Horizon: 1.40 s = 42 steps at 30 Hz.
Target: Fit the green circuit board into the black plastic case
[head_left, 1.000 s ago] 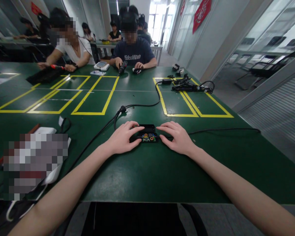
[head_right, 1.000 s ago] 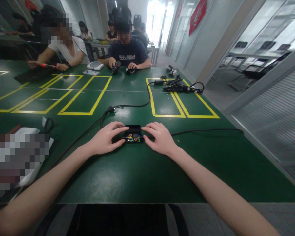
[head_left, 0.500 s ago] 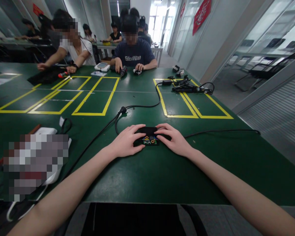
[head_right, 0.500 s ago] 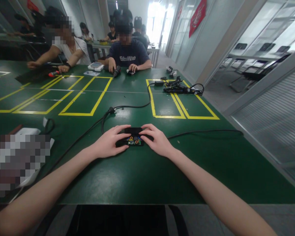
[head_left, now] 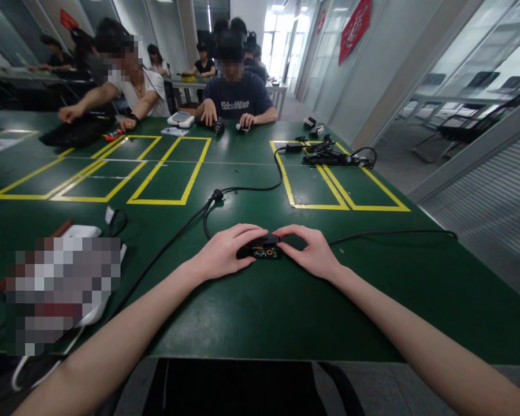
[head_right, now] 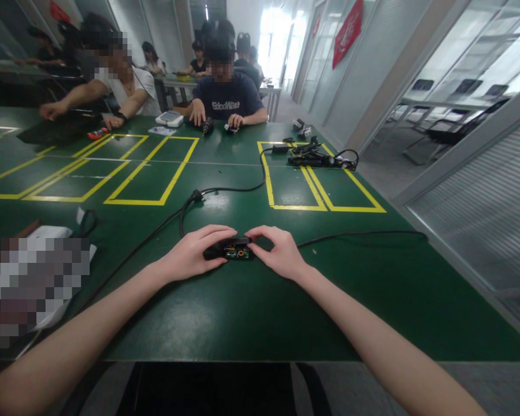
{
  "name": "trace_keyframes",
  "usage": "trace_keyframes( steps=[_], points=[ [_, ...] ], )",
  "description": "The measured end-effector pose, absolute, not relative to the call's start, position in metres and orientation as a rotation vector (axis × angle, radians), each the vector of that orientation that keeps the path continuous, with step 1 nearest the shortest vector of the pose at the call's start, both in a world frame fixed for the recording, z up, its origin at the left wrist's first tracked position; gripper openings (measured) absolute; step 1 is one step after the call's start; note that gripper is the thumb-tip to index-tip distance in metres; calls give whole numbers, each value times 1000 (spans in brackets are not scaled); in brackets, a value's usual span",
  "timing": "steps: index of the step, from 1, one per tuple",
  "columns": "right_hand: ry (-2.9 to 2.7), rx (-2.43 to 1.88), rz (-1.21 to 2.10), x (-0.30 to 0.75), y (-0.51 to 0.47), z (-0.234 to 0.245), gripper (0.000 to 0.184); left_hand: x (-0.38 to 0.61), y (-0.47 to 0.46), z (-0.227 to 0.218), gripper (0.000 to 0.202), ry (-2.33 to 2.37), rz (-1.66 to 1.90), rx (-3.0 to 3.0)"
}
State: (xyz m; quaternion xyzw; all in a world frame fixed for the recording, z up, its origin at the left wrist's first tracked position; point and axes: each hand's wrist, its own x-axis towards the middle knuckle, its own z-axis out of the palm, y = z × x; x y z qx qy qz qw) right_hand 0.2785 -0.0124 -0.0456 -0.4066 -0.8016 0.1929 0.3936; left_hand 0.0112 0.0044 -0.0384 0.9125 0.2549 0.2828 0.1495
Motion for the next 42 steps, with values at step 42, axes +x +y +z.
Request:
trace_keyframes(
  steps=[42],
  points=[
    [-2286, -863, 523, 289, -17, -44, 28, 11, 4, -35, 39, 852, 679, 2516]
  ],
)
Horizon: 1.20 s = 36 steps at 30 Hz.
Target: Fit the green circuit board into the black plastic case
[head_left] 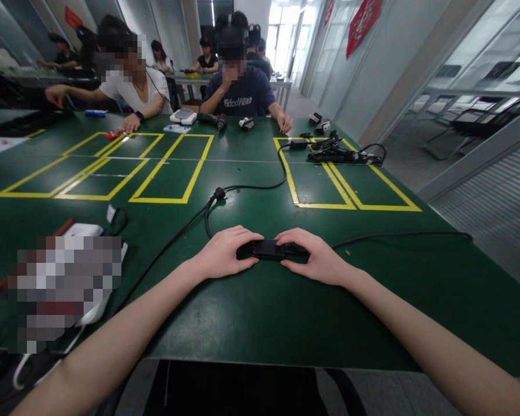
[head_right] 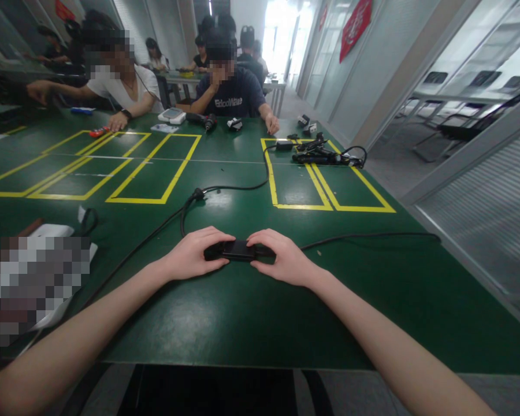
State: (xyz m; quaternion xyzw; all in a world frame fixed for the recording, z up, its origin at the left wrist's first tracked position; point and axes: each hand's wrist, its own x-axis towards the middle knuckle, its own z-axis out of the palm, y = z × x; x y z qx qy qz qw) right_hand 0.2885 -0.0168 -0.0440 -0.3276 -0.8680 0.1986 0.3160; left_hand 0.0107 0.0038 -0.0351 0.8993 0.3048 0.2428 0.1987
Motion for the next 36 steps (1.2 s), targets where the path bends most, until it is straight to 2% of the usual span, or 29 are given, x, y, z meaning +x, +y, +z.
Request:
trace_keyframes(
  steps=[10, 16, 28, 36],
  points=[
    [-2310, -878, 483, 287, -17, -44, 21, 17, 4, -39, 29, 880, 681, 2547],
    [-2305, -934, 419, 284, -16, -48, 31, 21, 3, -40, 37, 933, 654, 2588],
    [-2356, -950, 387, 282, -17, -44, 24, 34, -3, -39, 47, 1068, 511, 2730],
    [-2392, -947, 392, 280, -20, -39, 21, 36, -3, -34, 37, 1101, 408, 2731]
  ],
)
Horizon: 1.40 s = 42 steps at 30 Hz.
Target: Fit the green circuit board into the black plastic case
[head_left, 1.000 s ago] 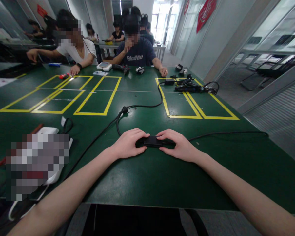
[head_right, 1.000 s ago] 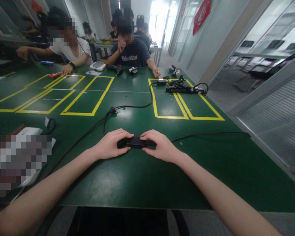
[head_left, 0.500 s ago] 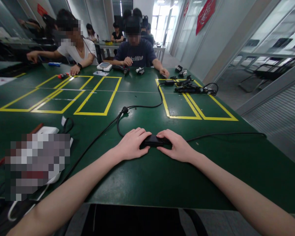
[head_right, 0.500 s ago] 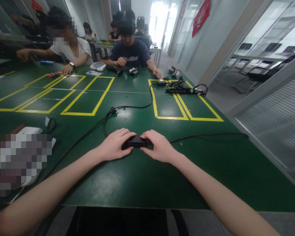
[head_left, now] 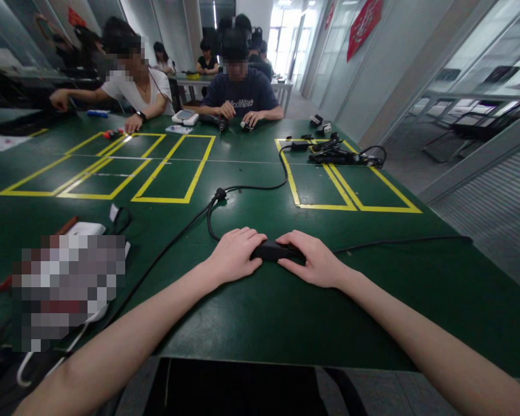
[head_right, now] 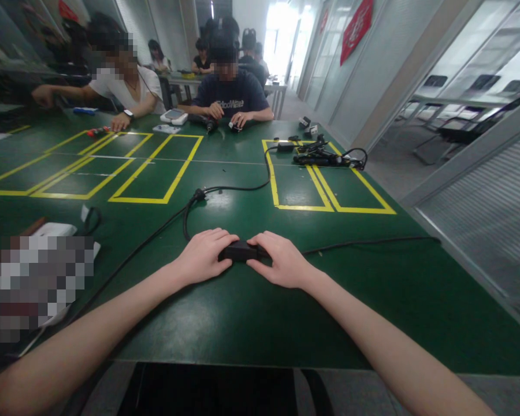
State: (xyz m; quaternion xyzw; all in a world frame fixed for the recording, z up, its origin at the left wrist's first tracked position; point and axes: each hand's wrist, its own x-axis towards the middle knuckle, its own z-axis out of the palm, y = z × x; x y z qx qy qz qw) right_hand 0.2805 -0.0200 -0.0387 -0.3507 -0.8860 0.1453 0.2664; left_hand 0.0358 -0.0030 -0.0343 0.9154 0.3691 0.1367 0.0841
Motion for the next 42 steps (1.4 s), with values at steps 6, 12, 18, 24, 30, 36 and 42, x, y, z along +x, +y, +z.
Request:
trace_keyframes(
  steps=[6, 12, 18, 24, 30, 36, 42],
  points=[
    [-2413, -981, 435, 281, -20, -42, 30, 37, -5, -31, 34, 1104, 407, 2722],
    [-2443, -956, 376, 281, -19, -46, 19, 39, -7, -28, 27, 1114, 403, 2705],
    [-2496, -907, 295, 280, -22, -40, 18, 41, -9, -23, 24, 1142, 362, 2717],
    [-2531, -914, 222, 280, -24, -39, 22, 42, -11, -20, 19, 1177, 312, 2711],
    [-2535, -922, 156, 280, -27, -36, 24, 42, -13, -20, 20, 1190, 274, 2715],
    [-2482, -836, 12, 285, -26, -42, 29, 39, -14, -21, 33, 1150, 364, 2757],
    [-2470, -710, -311, 288, -25, -38, 36, 45, -19, -21, 37, 1188, 387, 2771]
  ],
)
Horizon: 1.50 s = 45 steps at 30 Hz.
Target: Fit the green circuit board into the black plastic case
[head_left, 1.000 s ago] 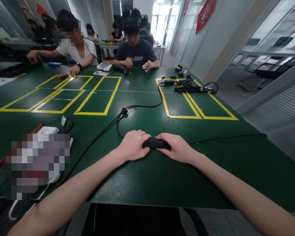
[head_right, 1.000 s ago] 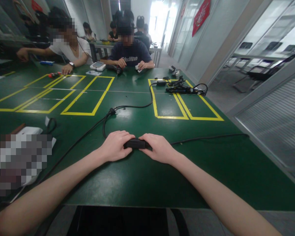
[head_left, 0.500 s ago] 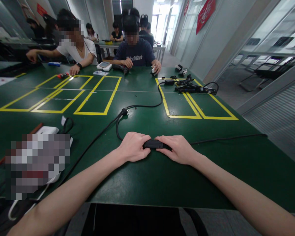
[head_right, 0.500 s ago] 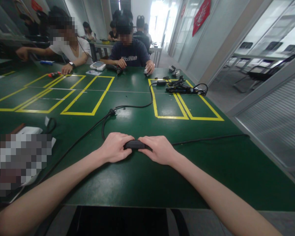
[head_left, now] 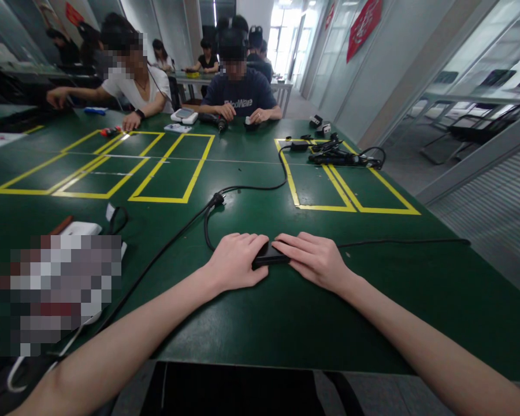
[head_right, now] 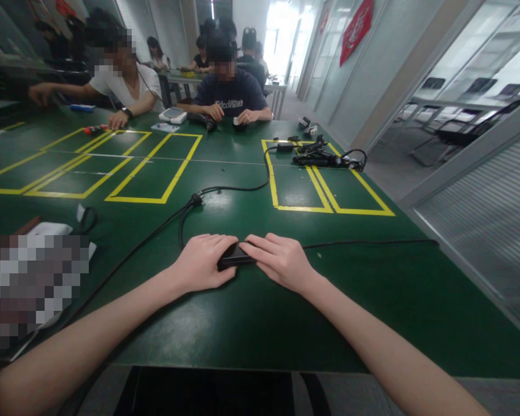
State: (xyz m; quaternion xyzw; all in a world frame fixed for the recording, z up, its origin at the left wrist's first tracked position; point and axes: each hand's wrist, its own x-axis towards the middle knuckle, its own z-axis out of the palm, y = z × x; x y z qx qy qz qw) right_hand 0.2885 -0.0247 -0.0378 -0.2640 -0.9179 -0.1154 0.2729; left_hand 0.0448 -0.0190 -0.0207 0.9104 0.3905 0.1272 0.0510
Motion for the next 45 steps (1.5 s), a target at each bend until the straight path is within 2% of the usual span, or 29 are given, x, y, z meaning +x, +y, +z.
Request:
trace_keyframes(
  steps=[2, 6, 13, 16, 23, 31, 35, 42, 45],
  points=[
    [-2478, -670, -399, 287, -27, -35, 36, 49, -23, -21, 37, 1208, 354, 2781],
    [-2495, -643, -422, 280, -32, -33, 34, 54, -29, -21, 24, 1209, 244, 2778],
    [-2451, -774, 61, 264, -37, -31, 30, 53, -23, -25, 13, 1095, 109, 2872],
    [-2467, -861, 167, 263, -40, -33, 18, 52, -20, -29, 11, 1038, 146, 2922],
    [-2442, -887, 129, 269, -42, -35, 21, 52, -17, -31, 14, 1075, 362, 3013],
    [-2567, -911, -127, 270, -41, -36, 27, 52, -18, -31, 13, 1039, 249, 2980],
    [-2576, -833, -171, 273, -38, -37, 27, 52, -19, -30, 18, 1008, 261, 2927],
    [-2500, -882, 130, 272, -32, -38, 32, 52, -16, -26, 20, 1046, 177, 2874],
    [-2450, -889, 220, 272, -31, -40, 28, 53, -14, -26, 25, 1062, 174, 2883]
  ],
)
